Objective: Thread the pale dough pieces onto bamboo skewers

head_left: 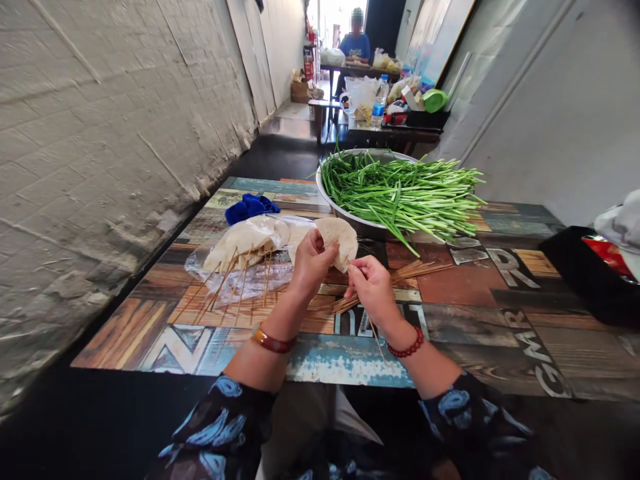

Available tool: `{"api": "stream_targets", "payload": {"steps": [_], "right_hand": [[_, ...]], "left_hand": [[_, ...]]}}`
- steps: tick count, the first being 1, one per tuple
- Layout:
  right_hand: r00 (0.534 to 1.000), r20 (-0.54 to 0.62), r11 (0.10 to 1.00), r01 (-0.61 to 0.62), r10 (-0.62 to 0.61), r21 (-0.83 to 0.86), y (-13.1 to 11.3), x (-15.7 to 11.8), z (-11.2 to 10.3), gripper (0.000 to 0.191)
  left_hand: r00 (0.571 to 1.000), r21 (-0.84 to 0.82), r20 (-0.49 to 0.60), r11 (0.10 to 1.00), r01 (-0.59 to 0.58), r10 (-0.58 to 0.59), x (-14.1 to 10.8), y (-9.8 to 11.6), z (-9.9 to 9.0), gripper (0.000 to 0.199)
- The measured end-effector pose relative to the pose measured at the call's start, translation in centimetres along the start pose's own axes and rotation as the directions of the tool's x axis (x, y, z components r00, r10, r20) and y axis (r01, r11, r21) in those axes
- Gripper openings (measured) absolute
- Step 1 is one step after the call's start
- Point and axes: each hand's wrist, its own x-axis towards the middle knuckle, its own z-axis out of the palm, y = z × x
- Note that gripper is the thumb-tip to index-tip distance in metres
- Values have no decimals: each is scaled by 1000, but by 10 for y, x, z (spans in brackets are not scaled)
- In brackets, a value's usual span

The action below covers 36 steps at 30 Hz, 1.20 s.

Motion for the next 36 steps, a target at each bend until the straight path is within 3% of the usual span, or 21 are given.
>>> {"api": "stream_targets", "payload": {"steps": [5, 8, 13, 18, 21, 28, 36], "right_hand": [[997, 18, 995, 71, -70, -76, 1, -3, 0, 20], [993, 36, 971, 118, -113, -207, 3, -6, -3, 19], [976, 70, 911, 216, -204, -353, 4, -7, -6, 16], [981, 151, 930, 166, -122, -327, 3, -10, -8, 22], [972, 207, 900, 184, -108, -395, 2, -11, -8, 24], [966, 202, 849, 241, -163, -469, 10, -11, -10, 25], [950, 232, 809, 302, -210, -503, 11, -12, -9, 22]], "left_hand": [[981, -185, -4, 964, 192, -196, 0, 10, -1, 36], [968, -302, -10, 923, 237, -252, 2, 14, -4, 30], [958, -384, -25, 888, 255, -286, 2, 19, -7, 23], [958, -419, -68, 880, 225, -277, 1, 21, -10, 20], [961, -448, -106, 875, 185, -257, 2, 20, -13, 20], [960, -475, -75, 856, 205, -271, 2, 17, -15, 30], [955, -510, -123, 843, 172, -269, 5, 13, -17, 28]]}}
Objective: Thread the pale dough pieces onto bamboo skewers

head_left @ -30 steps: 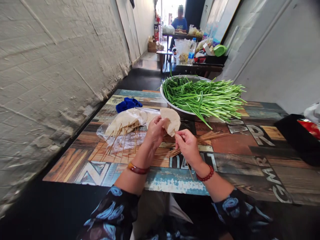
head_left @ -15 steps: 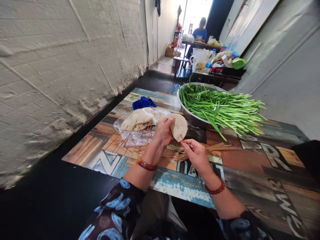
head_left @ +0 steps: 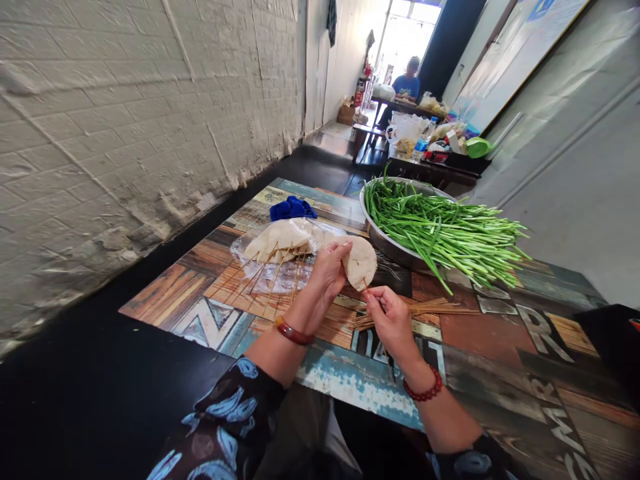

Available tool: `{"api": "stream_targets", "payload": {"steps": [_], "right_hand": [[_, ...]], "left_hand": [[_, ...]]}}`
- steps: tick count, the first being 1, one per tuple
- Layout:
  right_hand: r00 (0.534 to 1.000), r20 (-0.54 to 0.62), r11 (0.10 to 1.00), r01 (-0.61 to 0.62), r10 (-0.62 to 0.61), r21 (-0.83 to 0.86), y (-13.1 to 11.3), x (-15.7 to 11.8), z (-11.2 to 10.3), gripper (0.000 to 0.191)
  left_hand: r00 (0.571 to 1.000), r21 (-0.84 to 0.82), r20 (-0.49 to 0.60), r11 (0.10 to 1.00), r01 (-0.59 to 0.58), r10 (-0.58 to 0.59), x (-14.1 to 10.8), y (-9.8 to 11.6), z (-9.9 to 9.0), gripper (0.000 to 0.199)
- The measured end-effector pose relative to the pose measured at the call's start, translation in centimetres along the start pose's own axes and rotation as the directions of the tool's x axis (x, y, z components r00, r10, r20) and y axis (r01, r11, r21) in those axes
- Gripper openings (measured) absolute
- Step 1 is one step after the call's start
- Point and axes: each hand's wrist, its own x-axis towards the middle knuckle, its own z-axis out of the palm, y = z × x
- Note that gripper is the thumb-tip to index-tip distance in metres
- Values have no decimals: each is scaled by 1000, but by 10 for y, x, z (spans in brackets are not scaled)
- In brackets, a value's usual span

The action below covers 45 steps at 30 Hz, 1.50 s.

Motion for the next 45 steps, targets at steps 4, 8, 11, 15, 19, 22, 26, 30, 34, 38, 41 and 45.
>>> {"api": "stream_targets", "payload": {"steps": [4, 8, 11, 15, 19, 22, 26, 30, 34, 38, 41, 45], "right_hand": [[999, -30, 1000, 16, -16, -15, 1, 1, 1, 22], [999, -41, 1000, -3, 4, 26, 6, 1, 3, 23], [999, -46, 999, -28, 29, 27, 10, 1, 6, 23], [999, -39, 999, -34, 35, 26, 7, 0, 10, 22], [999, -23, 1000, -24, 25, 20, 3, 0, 12, 20], [999, -20, 999, -25, 26, 36, 3, 1, 13, 20], [999, 6, 997, -39, 39, 65, 5, 1, 13, 21], [997, 18, 990, -78, 76, 121, 3, 1, 12, 24], [993, 19, 976, -116, 115, 182, 0, 2, 8, 28], [991, -11, 970, -126, 131, 208, 2, 3, 7, 29], [993, -23, 975, -108, 115, 195, 4, 2, 9, 28], [997, -15, 987, -75, 78, 143, 6, 2, 11, 26]], "left_hand": [[1000, -10, -22, 1000, 2, -2, -1, 0, 1, 23], [999, -16, -25, 999, -45, 45, -2, -1, 1, 23], [997, -17, -1, 997, -73, 73, -1, -3, 2, 26], [996, 7, -22, 996, -91, 91, -1, -6, 2, 30], [994, 13, -35, 994, -106, 106, -2, -8, 3, 36], [993, 14, -48, 994, -111, 112, -3, -6, 4, 37], [990, 14, -71, 993, -120, 121, -4, -3, 5, 34], [986, 30, -87, 989, -142, 144, -6, 0, 7, 35], [985, 63, -70, 987, -150, 155, -7, 0, 6, 35], [981, 92, -37, 978, -187, 191, -4, -2, 4, 34], [984, 83, -43, 982, -168, 172, -2, -3, 2, 34], [992, 52, -74, 994, -101, 105, 0, -4, 1, 37]]}}
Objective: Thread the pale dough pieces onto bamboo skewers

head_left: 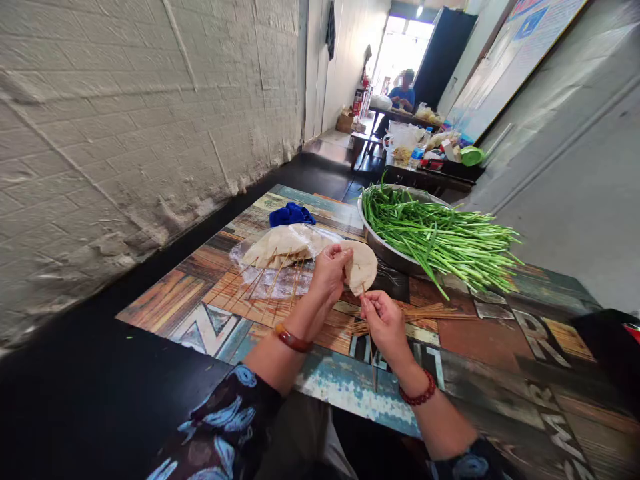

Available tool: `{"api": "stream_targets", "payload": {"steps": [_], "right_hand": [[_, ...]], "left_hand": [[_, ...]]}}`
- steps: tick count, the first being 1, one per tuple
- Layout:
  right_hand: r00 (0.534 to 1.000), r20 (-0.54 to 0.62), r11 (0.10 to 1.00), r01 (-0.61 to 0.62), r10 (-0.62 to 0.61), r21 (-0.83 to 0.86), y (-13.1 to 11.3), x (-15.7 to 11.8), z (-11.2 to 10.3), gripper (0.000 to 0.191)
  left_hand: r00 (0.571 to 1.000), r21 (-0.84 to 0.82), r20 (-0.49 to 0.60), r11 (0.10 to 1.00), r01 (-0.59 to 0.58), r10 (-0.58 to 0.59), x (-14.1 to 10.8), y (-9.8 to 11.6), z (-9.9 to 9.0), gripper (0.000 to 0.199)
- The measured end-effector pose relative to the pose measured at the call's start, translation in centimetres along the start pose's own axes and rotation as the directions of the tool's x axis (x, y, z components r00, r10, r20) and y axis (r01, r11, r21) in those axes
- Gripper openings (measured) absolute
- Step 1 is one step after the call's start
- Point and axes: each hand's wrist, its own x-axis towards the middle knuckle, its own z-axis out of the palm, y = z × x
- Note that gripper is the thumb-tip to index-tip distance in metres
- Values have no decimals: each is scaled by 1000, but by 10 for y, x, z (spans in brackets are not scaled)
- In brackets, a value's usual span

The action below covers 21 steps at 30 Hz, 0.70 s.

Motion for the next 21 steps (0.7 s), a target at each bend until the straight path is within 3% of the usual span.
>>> {"api": "stream_targets", "payload": {"steps": [9, 17, 21], "right_hand": [[996, -4, 989, 83, -84, -120, 1, 0, -1, 19], [992, -5, 977, 127, -129, -171, -1, 2, -6, 19], [991, -5, 974, 131, -134, -185, -3, 2, -7, 20]], "left_hand": [[997, -120, 53, 990, 67, -61, 0, 3, -3, 26], [997, -153, 7, 985, 81, -81, 1, 3, -2, 21], [997, -143, -39, 987, 68, -74, 0, 8, -2, 43]]}}
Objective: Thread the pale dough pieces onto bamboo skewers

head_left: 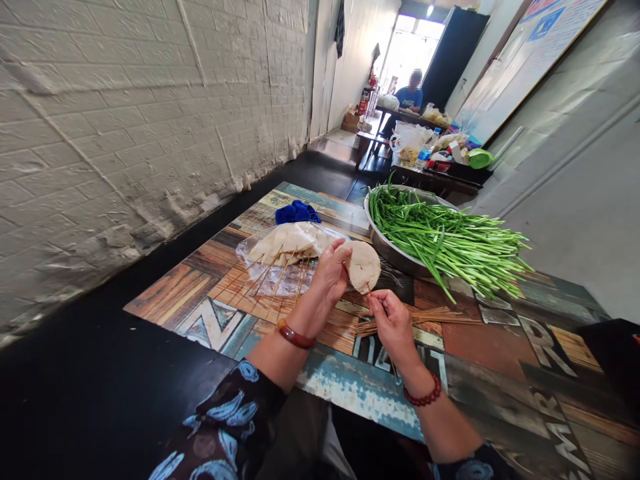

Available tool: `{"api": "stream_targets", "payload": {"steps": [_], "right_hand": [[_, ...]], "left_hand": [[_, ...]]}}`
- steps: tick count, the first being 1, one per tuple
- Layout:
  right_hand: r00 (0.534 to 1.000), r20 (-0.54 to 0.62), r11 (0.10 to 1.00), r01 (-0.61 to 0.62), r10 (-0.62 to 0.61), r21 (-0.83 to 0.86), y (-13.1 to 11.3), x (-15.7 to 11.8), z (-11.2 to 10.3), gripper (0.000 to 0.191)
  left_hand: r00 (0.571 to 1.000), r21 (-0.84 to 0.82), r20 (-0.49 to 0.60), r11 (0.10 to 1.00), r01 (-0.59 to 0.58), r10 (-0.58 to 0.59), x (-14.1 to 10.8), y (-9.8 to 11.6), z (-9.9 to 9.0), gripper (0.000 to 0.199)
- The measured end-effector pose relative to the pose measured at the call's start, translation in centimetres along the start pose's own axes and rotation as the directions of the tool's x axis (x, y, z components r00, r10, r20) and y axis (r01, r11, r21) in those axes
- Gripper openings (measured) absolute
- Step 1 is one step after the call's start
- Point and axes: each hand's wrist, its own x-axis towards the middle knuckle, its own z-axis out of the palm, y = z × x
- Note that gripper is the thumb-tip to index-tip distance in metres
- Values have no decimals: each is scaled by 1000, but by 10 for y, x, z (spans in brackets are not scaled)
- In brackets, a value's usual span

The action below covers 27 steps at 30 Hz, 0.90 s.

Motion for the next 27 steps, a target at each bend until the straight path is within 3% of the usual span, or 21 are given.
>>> {"api": "stream_targets", "payload": {"steps": [3, 9, 27], "right_hand": [[1000, 0, 1000, -7, 7, 17, 2, 0, 1, 20], [1000, -1, 1000, -12, 12, 8, 3, 1, 2, 20], [999, -15, 999, -44, 44, 3, -1, 6, 1, 26]], "left_hand": [[999, 31, 28, 999, -18, 17, -3, 3, 2, 54], [999, 35, 18, 999, -30, 29, -3, 1, 4, 31], [1000, 64, 1, 997, -31, 31, 1, -6, 1, 34]]}}
